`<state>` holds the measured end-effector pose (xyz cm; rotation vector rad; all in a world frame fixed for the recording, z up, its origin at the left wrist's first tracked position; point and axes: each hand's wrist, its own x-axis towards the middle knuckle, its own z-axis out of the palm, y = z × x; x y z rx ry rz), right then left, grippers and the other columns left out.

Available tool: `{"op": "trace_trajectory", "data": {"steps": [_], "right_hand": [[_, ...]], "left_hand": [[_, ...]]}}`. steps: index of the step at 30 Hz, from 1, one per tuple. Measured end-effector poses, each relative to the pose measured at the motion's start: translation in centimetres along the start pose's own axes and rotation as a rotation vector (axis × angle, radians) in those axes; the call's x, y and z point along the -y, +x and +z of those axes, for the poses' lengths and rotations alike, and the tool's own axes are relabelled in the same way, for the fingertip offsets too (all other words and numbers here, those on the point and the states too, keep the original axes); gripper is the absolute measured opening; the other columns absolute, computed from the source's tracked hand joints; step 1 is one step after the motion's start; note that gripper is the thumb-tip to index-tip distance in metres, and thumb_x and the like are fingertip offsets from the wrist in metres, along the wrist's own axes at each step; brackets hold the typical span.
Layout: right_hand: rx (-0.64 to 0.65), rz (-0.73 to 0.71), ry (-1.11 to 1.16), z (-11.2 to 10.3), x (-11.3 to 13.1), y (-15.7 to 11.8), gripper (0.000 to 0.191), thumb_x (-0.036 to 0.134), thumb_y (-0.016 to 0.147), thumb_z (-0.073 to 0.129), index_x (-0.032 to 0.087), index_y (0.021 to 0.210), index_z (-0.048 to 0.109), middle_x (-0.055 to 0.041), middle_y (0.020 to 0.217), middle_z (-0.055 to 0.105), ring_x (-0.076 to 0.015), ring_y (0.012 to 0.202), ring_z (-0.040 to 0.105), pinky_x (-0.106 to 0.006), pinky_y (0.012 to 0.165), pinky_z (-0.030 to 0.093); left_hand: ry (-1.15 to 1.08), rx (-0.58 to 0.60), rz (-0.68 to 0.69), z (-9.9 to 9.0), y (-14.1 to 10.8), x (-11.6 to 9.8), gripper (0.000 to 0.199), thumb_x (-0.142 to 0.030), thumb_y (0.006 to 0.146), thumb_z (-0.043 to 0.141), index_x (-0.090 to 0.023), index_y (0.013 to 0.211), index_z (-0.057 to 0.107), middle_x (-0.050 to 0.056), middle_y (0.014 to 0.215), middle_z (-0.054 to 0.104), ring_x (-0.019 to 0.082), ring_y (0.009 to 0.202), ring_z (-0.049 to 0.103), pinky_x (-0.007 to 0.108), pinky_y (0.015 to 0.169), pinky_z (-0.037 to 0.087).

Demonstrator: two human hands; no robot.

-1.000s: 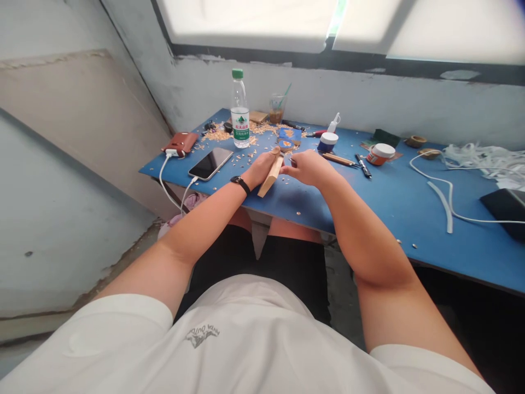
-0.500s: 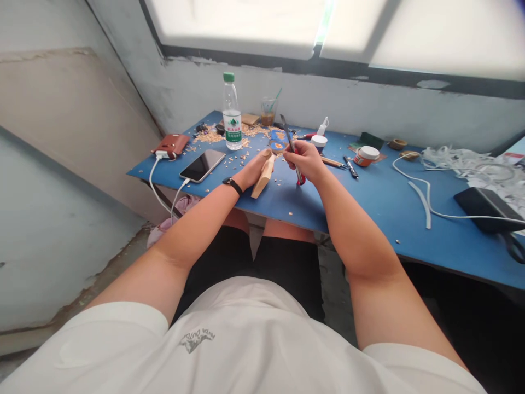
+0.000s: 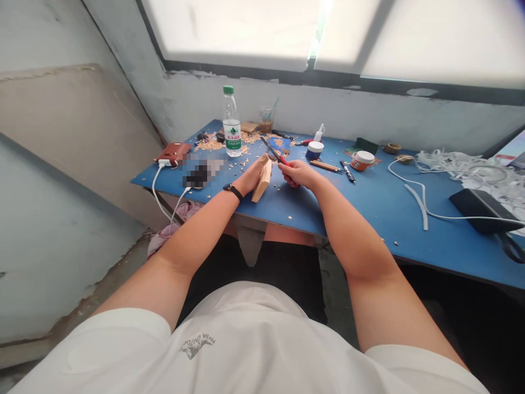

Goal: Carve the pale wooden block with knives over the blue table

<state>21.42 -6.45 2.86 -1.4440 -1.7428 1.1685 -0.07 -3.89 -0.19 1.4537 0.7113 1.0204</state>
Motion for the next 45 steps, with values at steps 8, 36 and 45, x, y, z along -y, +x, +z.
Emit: {"op": "trace_trajectory", "data": {"steps": [8, 36, 45], "right_hand": [[-0.146, -0.204, -0.131, -0.2, 0.1, 0.5, 0.052, 0.066, 0.112, 0.087, 0.03, 0.09, 0.057, 0.0046, 0.074, 0.059, -0.017, 0.072, 0.053, -0.031, 0.07, 0.044], [-0.091, -0.074, -0.574, -2.8, 1.5, -1.6, 0.056, 0.058, 0.127, 0.07, 0.024, 0.082, 0.064, -0.0018, 0.083, 0.066, -0.0193, 0.082, 0.055, -0.037, 0.079, 0.04], [-0.126, -0.078, -0.731, -2.1, 1.8, -1.3, 0.065, 0.061, 0.127, 0.07, 0.026, 0.075, 0.052, -0.0026, 0.076, 0.061, -0.0205, 0.079, 0.051, -0.039, 0.078, 0.035]], "left_hand": [[0.053, -0.139, 0.039, -0.7, -0.2, 0.6, 0.073, -0.096, 0.111, 0.08, -0.026, 0.096, 0.064, -0.003, 0.075, 0.062, 0.018, 0.073, 0.064, 0.034, 0.076, 0.055], [0.467, -0.153, 0.088, -1.0, 0.6, 0.5, 0.075, -0.079, 0.13, 0.053, -0.021, 0.085, 0.069, 0.005, 0.079, 0.073, 0.021, 0.085, 0.069, 0.033, 0.083, 0.056], [0.397, -0.149, 0.12, -1.9, 1.9, 2.4, 0.093, -0.1, 0.123, 0.043, -0.024, 0.075, 0.064, 0.005, 0.07, 0.068, 0.02, 0.071, 0.062, 0.037, 0.073, 0.05]]}}
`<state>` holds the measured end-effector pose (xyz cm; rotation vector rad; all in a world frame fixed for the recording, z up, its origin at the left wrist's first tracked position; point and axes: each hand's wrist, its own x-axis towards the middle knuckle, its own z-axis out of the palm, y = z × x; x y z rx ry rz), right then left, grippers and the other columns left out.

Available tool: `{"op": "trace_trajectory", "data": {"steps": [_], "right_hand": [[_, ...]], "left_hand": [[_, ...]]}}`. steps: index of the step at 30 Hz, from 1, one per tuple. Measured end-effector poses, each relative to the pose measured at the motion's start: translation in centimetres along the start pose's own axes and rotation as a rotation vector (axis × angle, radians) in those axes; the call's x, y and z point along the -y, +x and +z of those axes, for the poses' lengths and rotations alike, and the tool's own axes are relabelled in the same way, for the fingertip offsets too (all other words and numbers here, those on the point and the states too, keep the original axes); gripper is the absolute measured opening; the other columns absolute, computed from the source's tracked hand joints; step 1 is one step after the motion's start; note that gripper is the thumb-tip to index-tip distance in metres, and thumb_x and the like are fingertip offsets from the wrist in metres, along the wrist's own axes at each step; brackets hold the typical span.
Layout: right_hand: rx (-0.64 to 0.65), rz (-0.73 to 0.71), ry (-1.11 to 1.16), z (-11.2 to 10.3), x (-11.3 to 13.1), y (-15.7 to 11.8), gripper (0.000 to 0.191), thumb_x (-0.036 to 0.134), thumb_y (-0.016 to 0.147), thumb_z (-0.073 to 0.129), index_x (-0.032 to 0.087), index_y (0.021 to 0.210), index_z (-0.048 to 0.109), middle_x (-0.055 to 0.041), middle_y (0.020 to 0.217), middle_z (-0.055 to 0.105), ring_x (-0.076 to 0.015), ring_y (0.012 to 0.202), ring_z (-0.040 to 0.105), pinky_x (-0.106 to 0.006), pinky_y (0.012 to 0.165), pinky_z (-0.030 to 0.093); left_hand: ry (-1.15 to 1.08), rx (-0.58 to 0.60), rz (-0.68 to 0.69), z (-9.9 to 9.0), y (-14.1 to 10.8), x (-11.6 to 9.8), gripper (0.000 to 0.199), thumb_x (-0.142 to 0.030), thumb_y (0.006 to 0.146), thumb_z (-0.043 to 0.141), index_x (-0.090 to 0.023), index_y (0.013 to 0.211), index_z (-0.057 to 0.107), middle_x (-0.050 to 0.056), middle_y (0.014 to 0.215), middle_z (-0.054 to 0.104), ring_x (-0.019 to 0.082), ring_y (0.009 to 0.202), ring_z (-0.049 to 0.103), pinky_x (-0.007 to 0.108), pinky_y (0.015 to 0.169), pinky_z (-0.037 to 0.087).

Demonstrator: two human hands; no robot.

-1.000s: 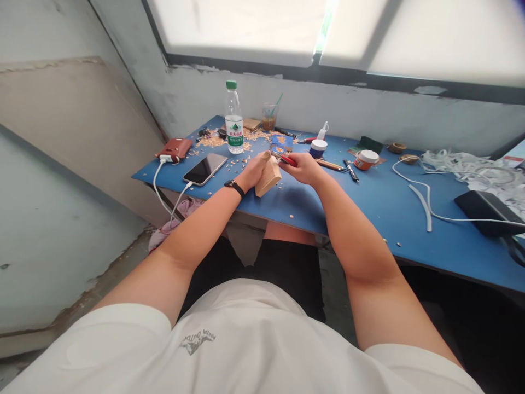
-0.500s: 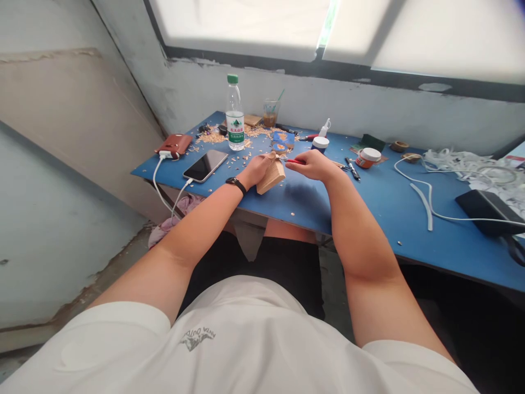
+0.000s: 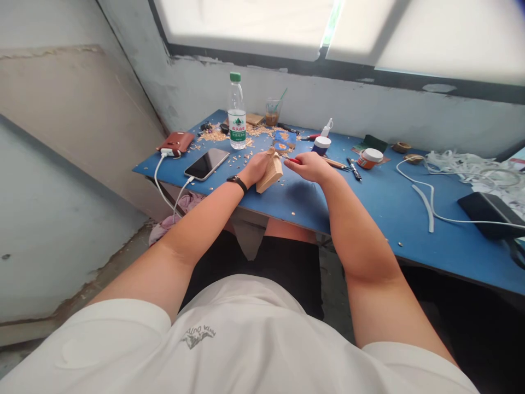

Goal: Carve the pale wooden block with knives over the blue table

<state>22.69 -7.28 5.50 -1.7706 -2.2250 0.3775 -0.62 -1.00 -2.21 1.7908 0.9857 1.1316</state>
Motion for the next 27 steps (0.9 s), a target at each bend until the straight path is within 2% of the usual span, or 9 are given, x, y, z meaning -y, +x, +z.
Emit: {"op": "trace_trajectory", "data": {"steps": [3, 6, 11, 16, 27], "right_hand": [[-0.021, -0.015, 0.04, 0.4, 0.1, 0.3, 0.062, 0.06, 0.128, 0.068, 0.025, 0.078, 0.054, -0.0039, 0.08, 0.065, -0.0203, 0.081, 0.054, -0.038, 0.079, 0.037], [-0.038, -0.033, 0.077, 0.6, 0.1, 0.4, 0.062, 0.06, 0.127, 0.068, 0.025, 0.078, 0.053, -0.0029, 0.077, 0.06, -0.0197, 0.081, 0.051, -0.038, 0.079, 0.036], [-0.037, -0.047, 0.04, 0.5, -0.3, 0.3, 0.064, 0.066, 0.123, 0.071, 0.025, 0.077, 0.053, -0.002, 0.073, 0.057, -0.0197, 0.079, 0.048, -0.039, 0.077, 0.033], [-0.026, -0.035, 0.009, 0.2, -0.3, -0.1, 0.066, 0.069, 0.12, 0.073, 0.026, 0.075, 0.051, -0.0019, 0.072, 0.057, -0.0199, 0.077, 0.047, -0.04, 0.075, 0.032], [0.009, 0.003, -0.02, -0.6, 0.7, -0.9, 0.066, 0.066, 0.123, 0.079, 0.026, 0.077, 0.053, -0.0012, 0.073, 0.059, -0.0185, 0.078, 0.048, -0.04, 0.073, 0.035]], "left_hand": [[0.001, -0.005, 0.001, 0.0, 0.1, 0.1, 0.094, -0.1, 0.124, 0.041, -0.023, 0.074, 0.064, 0.004, 0.07, 0.066, 0.018, 0.07, 0.059, 0.036, 0.073, 0.048], [-0.003, -0.021, -0.005, 0.0, 0.0, -0.2, 0.094, -0.099, 0.124, 0.043, -0.023, 0.073, 0.063, 0.004, 0.07, 0.065, 0.018, 0.07, 0.058, 0.036, 0.073, 0.048], [-0.064, -0.015, -0.007, 0.1, -0.5, -0.8, 0.091, -0.101, 0.121, 0.052, -0.022, 0.075, 0.064, 0.004, 0.068, 0.065, 0.019, 0.072, 0.065, 0.034, 0.075, 0.054], [-0.121, 0.009, -0.024, 0.2, -0.8, -1.0, 0.092, -0.106, 0.117, 0.054, -0.023, 0.078, 0.065, 0.003, 0.068, 0.066, 0.018, 0.068, 0.065, 0.033, 0.07, 0.054], [-0.028, 0.055, 0.011, -0.1, -1.4, -2.0, 0.091, -0.103, 0.119, 0.051, -0.025, 0.072, 0.057, 0.003, 0.064, 0.057, 0.02, 0.072, 0.058, 0.036, 0.072, 0.052]]}}
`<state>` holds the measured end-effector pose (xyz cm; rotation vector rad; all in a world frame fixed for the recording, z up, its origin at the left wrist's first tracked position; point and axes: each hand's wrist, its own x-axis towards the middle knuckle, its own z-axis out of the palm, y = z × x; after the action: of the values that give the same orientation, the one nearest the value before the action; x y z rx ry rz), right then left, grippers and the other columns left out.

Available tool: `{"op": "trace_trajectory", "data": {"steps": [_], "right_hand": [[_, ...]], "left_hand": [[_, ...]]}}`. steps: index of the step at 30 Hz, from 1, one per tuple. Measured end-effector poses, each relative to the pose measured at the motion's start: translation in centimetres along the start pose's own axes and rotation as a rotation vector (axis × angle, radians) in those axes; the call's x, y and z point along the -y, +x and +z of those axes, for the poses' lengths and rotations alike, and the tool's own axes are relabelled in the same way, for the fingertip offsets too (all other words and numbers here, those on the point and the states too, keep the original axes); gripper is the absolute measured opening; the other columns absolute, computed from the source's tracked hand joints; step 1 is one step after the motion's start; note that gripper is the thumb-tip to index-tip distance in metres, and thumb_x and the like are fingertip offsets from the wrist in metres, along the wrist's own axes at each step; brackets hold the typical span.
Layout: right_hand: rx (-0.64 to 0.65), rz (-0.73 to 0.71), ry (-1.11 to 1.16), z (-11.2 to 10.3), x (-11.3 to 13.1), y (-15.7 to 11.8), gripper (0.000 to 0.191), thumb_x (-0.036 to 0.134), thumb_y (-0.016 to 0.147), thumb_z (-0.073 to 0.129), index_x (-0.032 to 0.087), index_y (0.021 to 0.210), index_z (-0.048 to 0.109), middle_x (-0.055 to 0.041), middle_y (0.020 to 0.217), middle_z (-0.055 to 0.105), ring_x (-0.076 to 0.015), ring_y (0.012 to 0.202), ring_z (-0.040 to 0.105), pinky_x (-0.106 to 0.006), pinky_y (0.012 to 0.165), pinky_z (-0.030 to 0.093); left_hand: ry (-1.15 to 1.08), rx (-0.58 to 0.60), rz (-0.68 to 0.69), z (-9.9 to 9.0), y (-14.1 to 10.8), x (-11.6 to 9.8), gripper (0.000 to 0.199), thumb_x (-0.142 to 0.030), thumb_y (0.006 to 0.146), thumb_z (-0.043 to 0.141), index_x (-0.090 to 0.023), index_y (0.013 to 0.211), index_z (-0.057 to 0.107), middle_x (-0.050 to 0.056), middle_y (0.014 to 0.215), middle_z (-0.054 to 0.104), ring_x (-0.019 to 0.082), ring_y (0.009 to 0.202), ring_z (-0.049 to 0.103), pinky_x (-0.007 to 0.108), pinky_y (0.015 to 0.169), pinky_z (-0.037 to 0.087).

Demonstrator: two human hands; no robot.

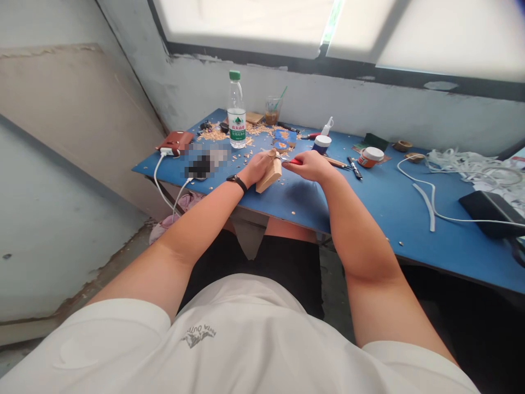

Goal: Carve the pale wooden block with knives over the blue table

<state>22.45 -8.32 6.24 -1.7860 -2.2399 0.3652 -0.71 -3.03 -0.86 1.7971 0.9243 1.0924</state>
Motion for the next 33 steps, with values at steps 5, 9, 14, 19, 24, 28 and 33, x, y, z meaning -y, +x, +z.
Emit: {"op": "trace_trajectory", "data": {"steps": [5, 9, 14, 19, 24, 28, 33], "right_hand": [[0.022, 0.023, -0.01, -0.1, 0.6, -0.2, 0.06, 0.056, 0.125, 0.077, 0.026, 0.078, 0.053, -0.0008, 0.075, 0.061, -0.0187, 0.079, 0.048, -0.04, 0.075, 0.037], [0.002, 0.005, 0.017, 0.1, 0.6, -0.1, 0.058, 0.053, 0.123, 0.075, 0.026, 0.077, 0.053, -0.0012, 0.076, 0.061, -0.0195, 0.079, 0.05, -0.039, 0.077, 0.035], [-0.034, -0.055, 0.005, 0.3, 0.1, 0.2, 0.066, 0.067, 0.122, 0.076, 0.025, 0.075, 0.054, -0.003, 0.074, 0.06, -0.0199, 0.078, 0.049, -0.039, 0.077, 0.03], [-0.027, -0.081, -0.01, 0.5, 0.2, 0.2, 0.083, 0.092, 0.117, 0.071, 0.026, 0.072, 0.049, -0.0024, 0.067, 0.052, -0.0195, 0.076, 0.044, -0.04, 0.074, 0.028], [-0.029, -0.067, -0.045, 0.3, 0.5, 0.0, 0.088, 0.1, 0.116, 0.066, 0.027, 0.072, 0.047, -0.003, 0.068, 0.054, -0.0188, 0.073, 0.042, -0.041, 0.073, 0.029], [-0.023, -0.045, -0.1, 0.2, 0.8, -0.2, 0.085, 0.096, 0.119, 0.067, 0.027, 0.072, 0.051, -0.0043, 0.069, 0.057, -0.0198, 0.074, 0.043, -0.042, 0.072, 0.03], [-0.063, 0.024, -0.148, 0.4, 1.6, -0.3, 0.079, 0.086, 0.121, 0.072, 0.026, 0.073, 0.055, -0.006, 0.074, 0.061, -0.0202, 0.075, 0.043, -0.042, 0.072, 0.031]], "left_hand": [[0.033, 0.034, -0.002, -0.4, 0.1, 0.4, 0.085, -0.093, 0.123, 0.053, -0.027, 0.07, 0.054, 0.003, 0.064, 0.051, 0.02, 0.072, 0.052, 0.038, 0.074, 0.051], [-0.012, 0.042, -0.011, -0.1, 0.2, 0.5, 0.086, -0.098, 0.12, 0.052, -0.028, 0.071, 0.052, 0.004, 0.068, 0.054, 0.02, 0.073, 0.051, 0.04, 0.074, 0.051], [0.003, -0.002, -0.012, 0.1, 0.5, 0.8, 0.08, -0.086, 0.125, 0.05, -0.028, 0.07, 0.049, 0.004, 0.067, 0.053, 0.022, 0.074, 0.053, 0.041, 0.074, 0.048], [-0.007, -0.008, -0.061, 0.0, 0.8, 0.9, 0.064, -0.058, 0.131, 0.051, -0.027, 0.075, 0.052, 0.002, 0.07, 0.054, 0.02, 0.074, 0.052, 0.039, 0.077, 0.048], [0.007, 0.029, -0.017, -0.5, 0.4, 1.0, 0.057, -0.038, 0.128, 0.052, -0.027, 0.072, 0.049, 0.002, 0.072, 0.051, 0.02, 0.073, 0.05, 0.04, 0.079, 0.049], [0.028, 0.039, -0.052, -0.7, 0.2, 1.2, 0.048, -0.023, 0.121, 0.051, -0.027, 0.074, 0.049, 0.001, 0.071, 0.05, 0.019, 0.07, 0.046, 0.038, 0.074, 0.046], [0.016, -0.007, -0.083, -0.7, 0.3, 0.9, 0.053, -0.032, 0.127, 0.055, -0.027, 0.074, 0.049, -0.001, 0.068, 0.052, 0.018, 0.07, 0.047, 0.036, 0.074, 0.046]]}}
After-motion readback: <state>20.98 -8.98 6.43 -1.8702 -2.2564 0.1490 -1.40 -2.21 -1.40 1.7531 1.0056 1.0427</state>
